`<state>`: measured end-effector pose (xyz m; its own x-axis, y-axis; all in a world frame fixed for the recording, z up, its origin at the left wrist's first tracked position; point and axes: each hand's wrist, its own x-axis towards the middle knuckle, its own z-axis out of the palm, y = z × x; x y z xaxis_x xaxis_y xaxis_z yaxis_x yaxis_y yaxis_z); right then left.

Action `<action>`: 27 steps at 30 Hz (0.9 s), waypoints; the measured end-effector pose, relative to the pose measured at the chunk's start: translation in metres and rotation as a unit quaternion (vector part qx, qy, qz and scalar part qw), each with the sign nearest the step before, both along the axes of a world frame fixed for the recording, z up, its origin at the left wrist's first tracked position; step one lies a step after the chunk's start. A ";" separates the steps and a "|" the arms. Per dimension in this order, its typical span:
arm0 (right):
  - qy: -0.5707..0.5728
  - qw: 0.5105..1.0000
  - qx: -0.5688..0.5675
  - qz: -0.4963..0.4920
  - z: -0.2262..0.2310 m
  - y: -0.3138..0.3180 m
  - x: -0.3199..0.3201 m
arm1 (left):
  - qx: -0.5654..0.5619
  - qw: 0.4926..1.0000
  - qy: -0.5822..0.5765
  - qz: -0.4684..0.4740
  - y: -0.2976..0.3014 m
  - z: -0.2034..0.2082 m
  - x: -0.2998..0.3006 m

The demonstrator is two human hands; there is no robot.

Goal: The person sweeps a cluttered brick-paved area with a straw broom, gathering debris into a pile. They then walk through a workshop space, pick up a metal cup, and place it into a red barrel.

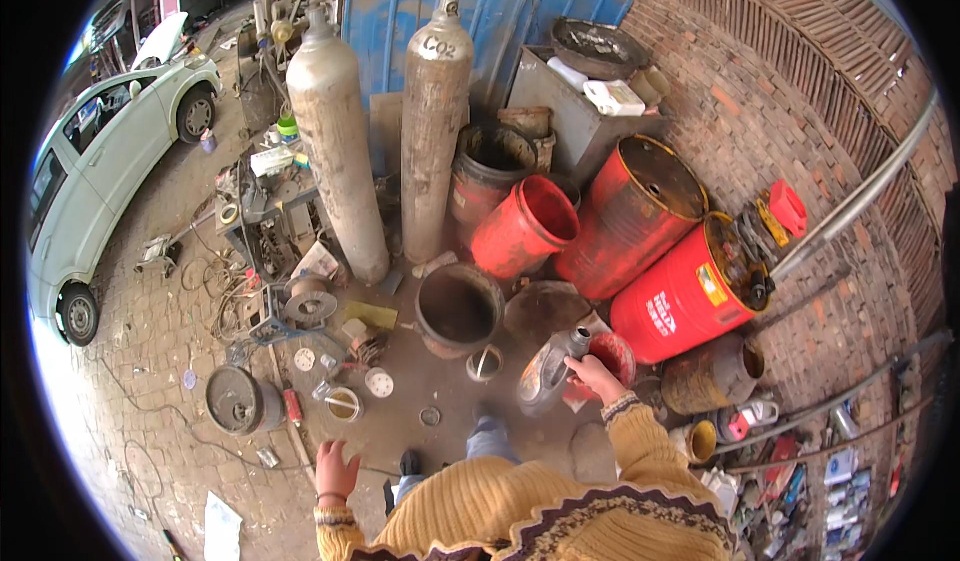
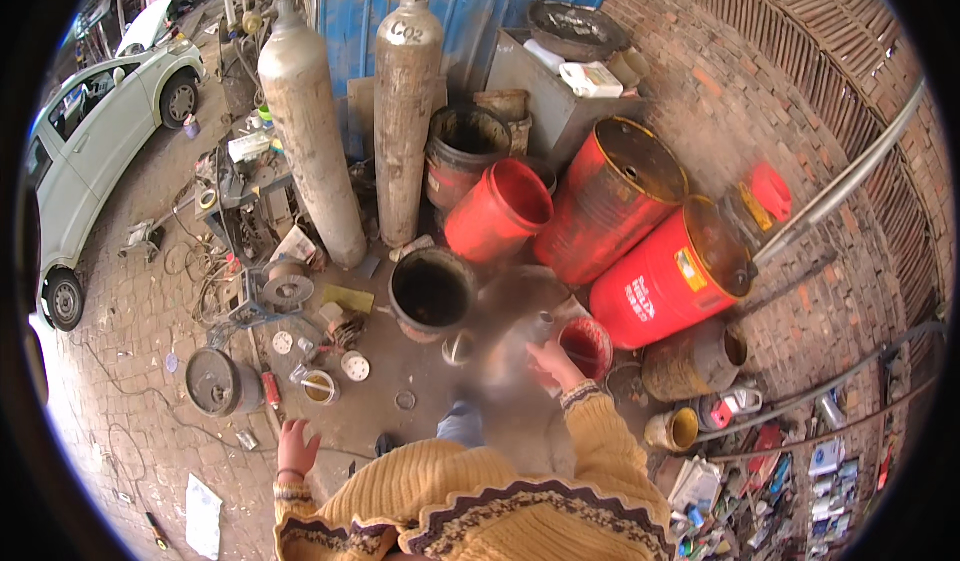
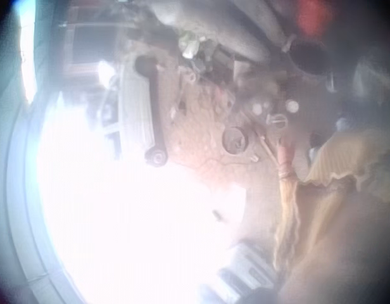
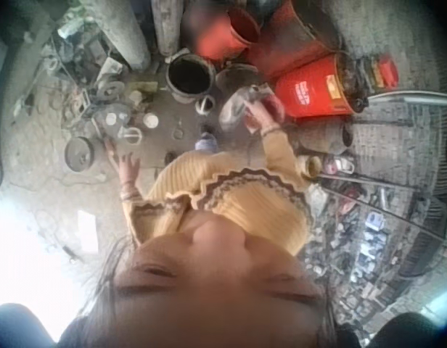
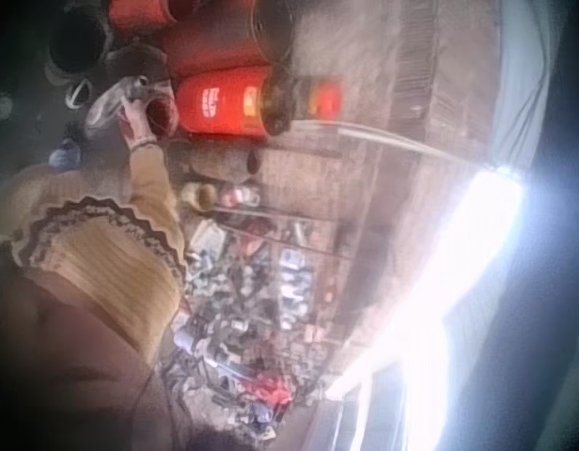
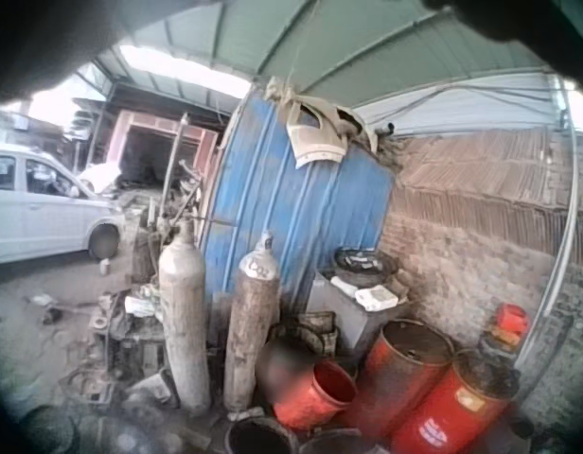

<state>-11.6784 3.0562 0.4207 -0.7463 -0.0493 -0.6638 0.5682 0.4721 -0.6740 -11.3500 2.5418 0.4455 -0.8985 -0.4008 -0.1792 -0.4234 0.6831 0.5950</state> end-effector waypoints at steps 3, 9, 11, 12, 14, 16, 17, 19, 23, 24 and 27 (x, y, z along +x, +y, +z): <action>-0.006 1.000 -0.005 0.001 -0.014 0.014 -0.082 | -0.038 0.992 -0.048 0.111 0.031 -0.026 0.017; -0.023 0.997 -0.034 0.061 -0.037 0.041 -0.165 | 0.004 0.991 -0.078 0.105 0.110 -0.064 0.000; -0.052 0.997 -0.052 0.024 -0.053 0.053 -0.170 | 0.042 0.993 -0.083 0.070 0.127 -0.060 -0.025; -0.060 0.996 -0.050 0.049 -0.060 0.063 -0.169 | 0.054 0.993 -0.080 0.067 0.133 -0.055 -0.039; -0.096 0.993 -0.056 0.048 -0.074 0.078 -0.165 | 0.078 0.988 -0.105 0.081 0.142 -0.043 -0.068; -0.144 0.988 -0.043 0.033 -0.079 0.092 -0.161 | 0.016 0.997 -0.077 0.027 0.145 -0.029 -0.090; -0.146 0.989 -0.023 0.019 -0.076 0.099 -0.161 | -0.012 0.998 -0.064 0.002 0.148 -0.023 -0.097; -0.149 0.988 -0.027 0.037 -0.053 0.112 -0.179 | -0.004 0.998 -0.066 0.008 0.152 -0.014 -0.107; 0.115 0.976 -0.169 0.074 0.084 0.139 -0.291 | 0.000 0.997 -0.078 0.025 0.163 -0.001 -0.116; 0.197 0.973 -0.089 0.083 0.142 0.150 -0.342 | 0.004 0.997 -0.078 0.027 0.167 0.002 -0.117; 0.342 0.921 -0.119 -0.145 0.340 0.166 -0.481 | 0.010 0.995 -0.092 0.027 0.182 0.011 -0.121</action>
<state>-12.1592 3.2227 0.7606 -0.9905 0.1346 -0.0289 0.0506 0.1605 -0.9857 -11.4713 2.7234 0.4562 -0.8269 -0.4417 -0.3480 -0.5623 0.6451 0.5174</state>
